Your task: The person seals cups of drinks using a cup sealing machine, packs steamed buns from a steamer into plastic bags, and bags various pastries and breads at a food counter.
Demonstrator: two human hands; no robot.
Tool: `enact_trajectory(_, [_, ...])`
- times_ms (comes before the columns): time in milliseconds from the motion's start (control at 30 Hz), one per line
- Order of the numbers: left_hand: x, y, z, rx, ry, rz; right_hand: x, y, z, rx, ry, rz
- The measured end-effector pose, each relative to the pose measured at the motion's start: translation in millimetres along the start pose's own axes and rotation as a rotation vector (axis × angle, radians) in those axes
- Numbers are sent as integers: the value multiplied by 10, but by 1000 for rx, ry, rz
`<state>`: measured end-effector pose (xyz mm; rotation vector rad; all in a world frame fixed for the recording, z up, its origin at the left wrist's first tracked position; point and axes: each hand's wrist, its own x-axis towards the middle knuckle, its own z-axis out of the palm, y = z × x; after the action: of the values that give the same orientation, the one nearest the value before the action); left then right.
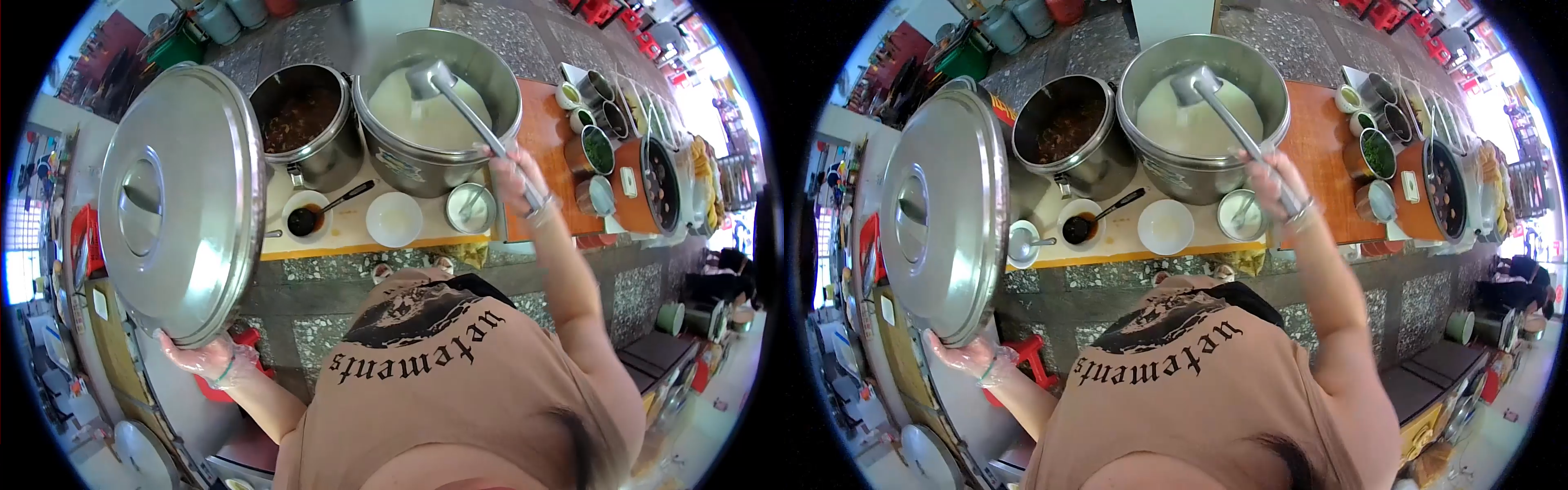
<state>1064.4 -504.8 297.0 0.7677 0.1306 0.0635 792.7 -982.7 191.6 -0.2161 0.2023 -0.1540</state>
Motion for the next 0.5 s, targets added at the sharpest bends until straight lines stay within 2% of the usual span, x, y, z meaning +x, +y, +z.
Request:
enact_trajectory(67, [-187,-45,111,-6,-38,-7,-143,260,-70,114,-79,-142])
enact_trajectory(133, [-476,-149,303,19,30,62,-236,288,-118,68,-104,-139])
enact_trajectory(233, [-788,-157,378,23,-14,138,-355,125,-215,-180,2,-78])
enact_trajectory(400, [-1284,-246,402,-162,-104,149,-595,-57,-256,-272,85,25])
enact_trajectory(433, [-1410,-241,410,-195,-118,128,-630,-54,-197,-415,159,34])
enact_trajectory(467, [-1511,-241,402,-181,-89,145,-672,-42,-143,-560,231,48])
enact_trajectory(500, [-1593,-242,384,-119,-49,194,-715,-29,-79,-559,228,86])
